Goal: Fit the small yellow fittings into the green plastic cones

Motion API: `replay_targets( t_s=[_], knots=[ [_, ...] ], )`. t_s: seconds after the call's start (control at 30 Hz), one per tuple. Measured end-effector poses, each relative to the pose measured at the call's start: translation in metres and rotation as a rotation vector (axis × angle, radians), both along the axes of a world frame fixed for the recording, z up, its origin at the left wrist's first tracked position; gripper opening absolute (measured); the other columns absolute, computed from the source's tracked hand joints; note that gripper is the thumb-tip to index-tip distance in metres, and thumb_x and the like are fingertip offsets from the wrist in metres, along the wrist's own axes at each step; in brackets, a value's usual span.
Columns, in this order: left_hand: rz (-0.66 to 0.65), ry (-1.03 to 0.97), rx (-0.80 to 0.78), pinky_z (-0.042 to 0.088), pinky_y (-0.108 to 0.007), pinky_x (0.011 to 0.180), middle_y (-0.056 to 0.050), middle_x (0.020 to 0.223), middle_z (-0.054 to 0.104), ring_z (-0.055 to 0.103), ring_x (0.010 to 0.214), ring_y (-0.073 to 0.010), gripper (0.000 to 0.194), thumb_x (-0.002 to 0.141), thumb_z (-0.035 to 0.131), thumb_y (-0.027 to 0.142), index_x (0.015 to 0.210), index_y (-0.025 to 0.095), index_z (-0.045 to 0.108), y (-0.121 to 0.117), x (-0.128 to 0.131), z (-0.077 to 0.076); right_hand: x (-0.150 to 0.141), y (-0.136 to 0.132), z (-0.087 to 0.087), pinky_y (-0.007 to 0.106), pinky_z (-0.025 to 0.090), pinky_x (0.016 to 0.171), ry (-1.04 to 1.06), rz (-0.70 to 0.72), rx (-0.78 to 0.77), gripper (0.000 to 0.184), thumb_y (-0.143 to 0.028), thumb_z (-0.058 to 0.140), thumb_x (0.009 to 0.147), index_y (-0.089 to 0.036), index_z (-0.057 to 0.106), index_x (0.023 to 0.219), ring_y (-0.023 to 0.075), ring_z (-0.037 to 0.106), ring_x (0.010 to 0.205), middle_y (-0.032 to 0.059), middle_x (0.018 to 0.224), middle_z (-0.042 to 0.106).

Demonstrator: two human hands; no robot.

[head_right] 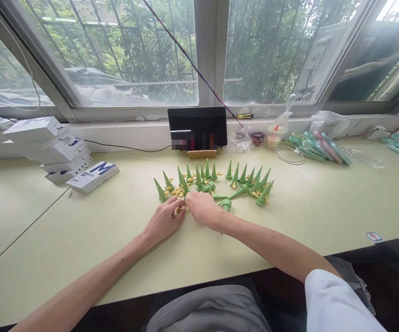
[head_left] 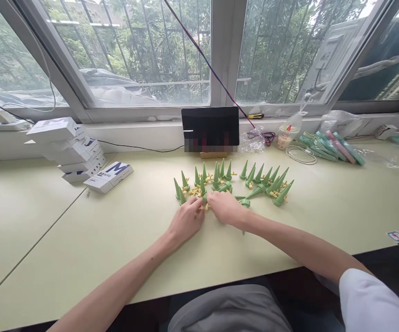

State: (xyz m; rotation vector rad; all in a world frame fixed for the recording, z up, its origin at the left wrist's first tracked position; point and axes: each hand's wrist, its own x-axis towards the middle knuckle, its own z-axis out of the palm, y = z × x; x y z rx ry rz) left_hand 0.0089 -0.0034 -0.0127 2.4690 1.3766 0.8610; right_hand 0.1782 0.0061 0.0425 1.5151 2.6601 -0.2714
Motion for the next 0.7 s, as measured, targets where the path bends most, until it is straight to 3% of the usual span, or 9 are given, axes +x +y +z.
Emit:
replay_targets(
  t_s=[0.33, 0.57, 0.7],
  knots=[
    [0.042, -0.025, 0.031, 0.047, -0.027, 0.060, -0.003, 0.087, 0.064, 0.054, 0.056, -0.0121, 0.015, 0.087, 0.051, 0.009, 0.089, 0.019, 0.062, 0.000, 0.000, 0.000, 0.010, -0.001, -0.001, 0.024, 0.029, 0.054, 0.009, 0.024, 0.091, 0.039, 0.008, 0.052, 0.077, -0.015, 0.049, 0.108, 0.0196, 0.064, 0.070, 0.0087, 0.090, 0.063],
    [0.157, -0.218, 0.137, 0.043, -0.026, 0.056, -0.002, 0.086, 0.064, 0.048, 0.051, -0.0094, 0.012, 0.088, 0.050, 0.010, 0.090, 0.020, 0.056, -0.002, -0.001, 0.005, 0.012, -0.003, -0.006, 0.022, 0.028, 0.054, 0.197, -0.003, 0.201, 0.026, -0.006, 0.044, 0.093, -0.016, 0.043, 0.117, 0.0171, 0.057, 0.066, 0.0054, 0.085, 0.057],
    [0.193, -0.193, 0.134, 0.043, -0.026, 0.056, -0.002, 0.083, 0.062, 0.049, 0.052, -0.0105, 0.009, 0.088, 0.050, 0.011, 0.086, 0.020, 0.052, -0.002, -0.001, 0.006, 0.011, -0.008, -0.001, 0.021, 0.028, 0.054, 0.263, -0.038, 0.236, 0.025, -0.008, 0.042, 0.096, -0.016, 0.043, 0.120, 0.0146, 0.053, 0.061, 0.0040, 0.083, 0.056]
  ],
)
